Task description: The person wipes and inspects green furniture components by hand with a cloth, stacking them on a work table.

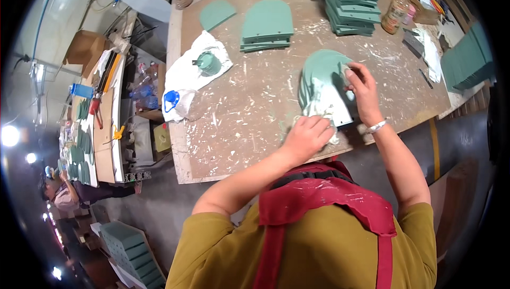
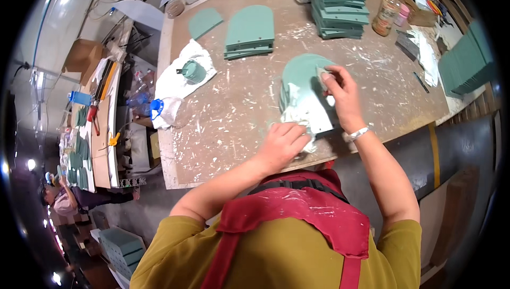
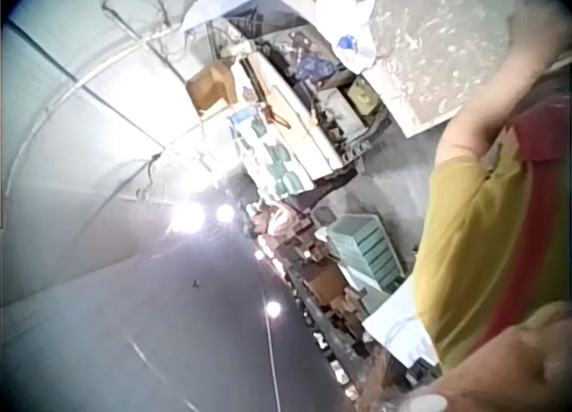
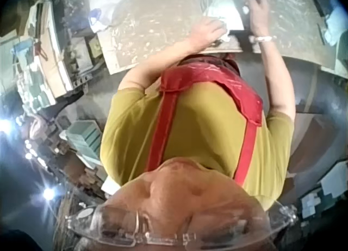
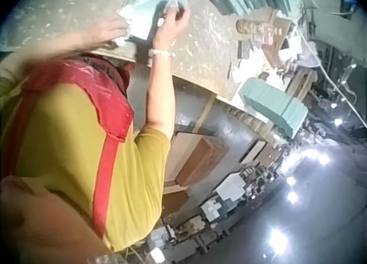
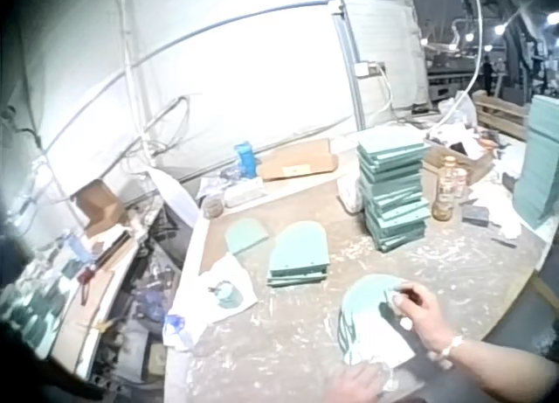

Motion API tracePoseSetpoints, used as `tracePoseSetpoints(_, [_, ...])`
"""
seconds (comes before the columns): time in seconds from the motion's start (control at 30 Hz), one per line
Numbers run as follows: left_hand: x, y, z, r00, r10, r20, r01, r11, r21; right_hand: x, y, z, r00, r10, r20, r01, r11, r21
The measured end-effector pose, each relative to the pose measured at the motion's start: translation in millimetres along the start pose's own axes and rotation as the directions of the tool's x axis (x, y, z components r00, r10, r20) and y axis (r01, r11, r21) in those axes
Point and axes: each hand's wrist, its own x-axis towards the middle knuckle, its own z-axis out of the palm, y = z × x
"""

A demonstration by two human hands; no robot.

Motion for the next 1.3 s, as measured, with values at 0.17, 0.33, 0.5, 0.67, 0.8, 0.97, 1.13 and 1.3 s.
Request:
tracePoseSetpoints(0.17, [-57.9, -25.7, -37.4, 0.937, -0.274, 0.218, 0.302, 0.947, -0.109, 4.7, 12.7, 1.3, 1.0, -0.011, 0.009, 0.011, 1.0, 0.025])
tracePoseSetpoints(0.33, [-10.0, -22.2, -53.1, 0.925, -0.364, 0.11, 0.376, 0.918, -0.127, 2.3, 5.6, 0.1, 0.999, 0.027, 0.046, -0.029, 0.999, 0.041])
tracePoseSetpoints(0.5, [11.0, 0.4, -1.4, 0.977, -0.194, 0.088, 0.205, 0.969, -0.138, 1.2, 2.2, 2.2, 0.998, -0.012, 0.057, 0.006, 0.996, 0.09])
tracePoseSetpoints(0.67, [-8.0, -6.5, 8.8, 0.987, -0.162, 0.004, 0.161, 0.981, -0.104, 1.2, 1.0, 4.9, 0.999, -0.014, 0.051, 0.011, 0.998, 0.067])
tracePoseSetpoints(0.8, [-15.4, 0.2, -4.4, 0.97, -0.237, 0.045, 0.241, 0.95, -0.196, 1.4, 5.6, 3.3, 0.998, -0.022, 0.058, 0.02, 0.999, 0.027])
tracePoseSetpoints(0.97, [3.4, 0.7, -5.2, 0.97, -0.232, 0.07, 0.24, 0.962, -0.133, 1.5, 4.4, 5.1, 0.998, -0.017, 0.058, 0.015, 0.999, 0.029])
tracePoseSetpoints(1.13, [-2.7, 1.9, 3.8, 0.971, -0.239, 0.021, 0.239, 0.961, -0.142, 0.8, 2.6, 3.8, 0.997, -0.02, 0.068, 0.018, 0.999, 0.033])
tracePoseSetpoints(1.3, [-4.4, -0.2, 5.9, 0.951, -0.307, 0.02, 0.305, 0.931, -0.2, 1.6, 4.8, 4.2, 0.998, -0.025, 0.062, 0.024, 1.0, 0.016])
